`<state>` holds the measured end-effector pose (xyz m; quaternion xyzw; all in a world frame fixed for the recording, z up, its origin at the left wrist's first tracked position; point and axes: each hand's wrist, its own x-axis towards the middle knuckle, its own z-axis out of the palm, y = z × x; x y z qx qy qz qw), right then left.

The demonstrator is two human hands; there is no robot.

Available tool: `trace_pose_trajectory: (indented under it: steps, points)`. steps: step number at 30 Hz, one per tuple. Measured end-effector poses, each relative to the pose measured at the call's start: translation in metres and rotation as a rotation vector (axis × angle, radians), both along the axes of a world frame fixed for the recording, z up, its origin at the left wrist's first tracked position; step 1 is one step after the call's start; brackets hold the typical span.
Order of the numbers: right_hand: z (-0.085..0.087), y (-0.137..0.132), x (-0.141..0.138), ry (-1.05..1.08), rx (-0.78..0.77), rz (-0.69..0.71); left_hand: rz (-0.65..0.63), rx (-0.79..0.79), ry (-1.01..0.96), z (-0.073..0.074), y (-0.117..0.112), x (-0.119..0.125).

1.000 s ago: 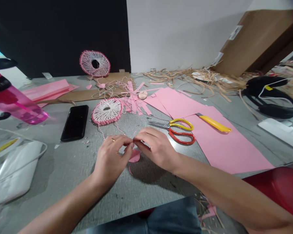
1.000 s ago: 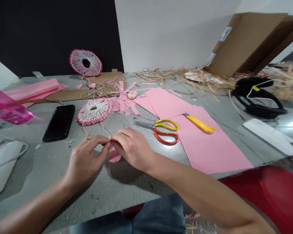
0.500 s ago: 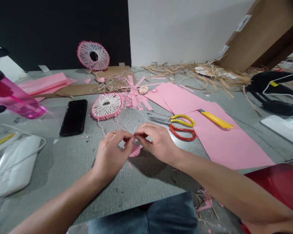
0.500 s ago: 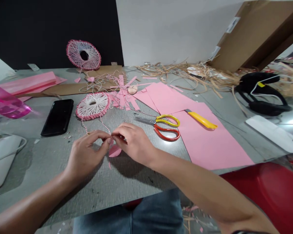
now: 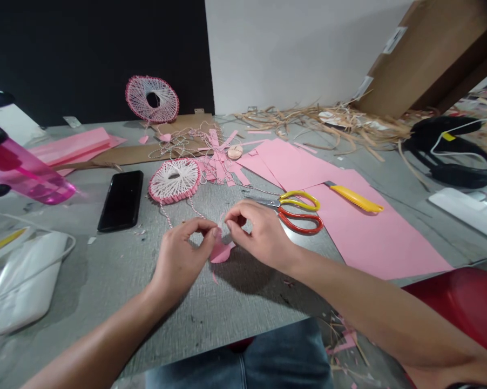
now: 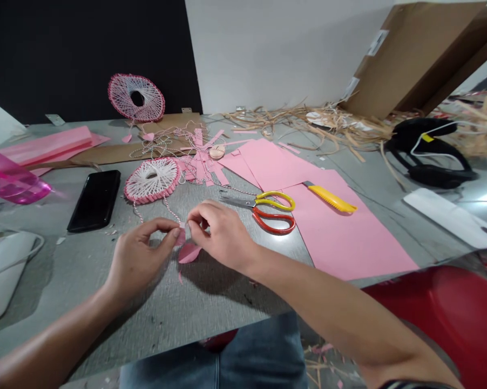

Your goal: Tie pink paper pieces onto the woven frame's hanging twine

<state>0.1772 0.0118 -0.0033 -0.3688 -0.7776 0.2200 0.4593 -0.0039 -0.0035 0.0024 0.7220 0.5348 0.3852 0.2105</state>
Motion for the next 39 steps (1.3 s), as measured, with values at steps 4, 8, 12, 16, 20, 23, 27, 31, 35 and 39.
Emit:
trace_pose_trajectory:
  steps: [4,8,12,16,20,23,27,31,35,39]
  points:
    - [-0.001,0.0,0.0,0.006,0.051,0.053,-0.005,0.015,-0.01,0.0,0.001,0.0]
    - [-0.004,0.002,-0.001,0.014,0.053,0.07,-0.009,0.048,-0.007,0.0,0.0,0.0]
    - [-0.004,0.003,-0.001,-0.003,0.075,0.066,-0.034,0.059,0.016,-0.001,0.0,-0.001]
    - [-0.005,0.002,-0.001,-0.04,0.127,0.064,-0.048,0.055,0.032,-0.003,0.0,-0.002]
    - [-0.006,0.001,-0.002,-0.055,0.128,0.061,-0.049,0.057,0.024,-0.003,-0.001,-0.001]
    - [-0.004,0.0,-0.003,-0.041,0.075,0.042,-0.039,0.032,-0.004,-0.002,-0.001,0.0]
    - [0.0,0.004,0.0,-0.013,0.01,-0.045,-0.015,-0.083,-0.1,0.002,0.001,0.0]
    - [-0.002,0.015,0.009,-0.015,-0.004,-0.164,-0.014,-0.239,-0.269,0.006,0.004,-0.001]
    - [-0.01,0.027,0.013,-0.023,-0.086,-0.229,-0.012,-0.339,-0.483,0.005,0.007,-0.001]
    - [-0.014,0.027,0.011,-0.02,-0.13,-0.206,-0.011,-0.374,-0.605,0.001,0.009,-0.001]
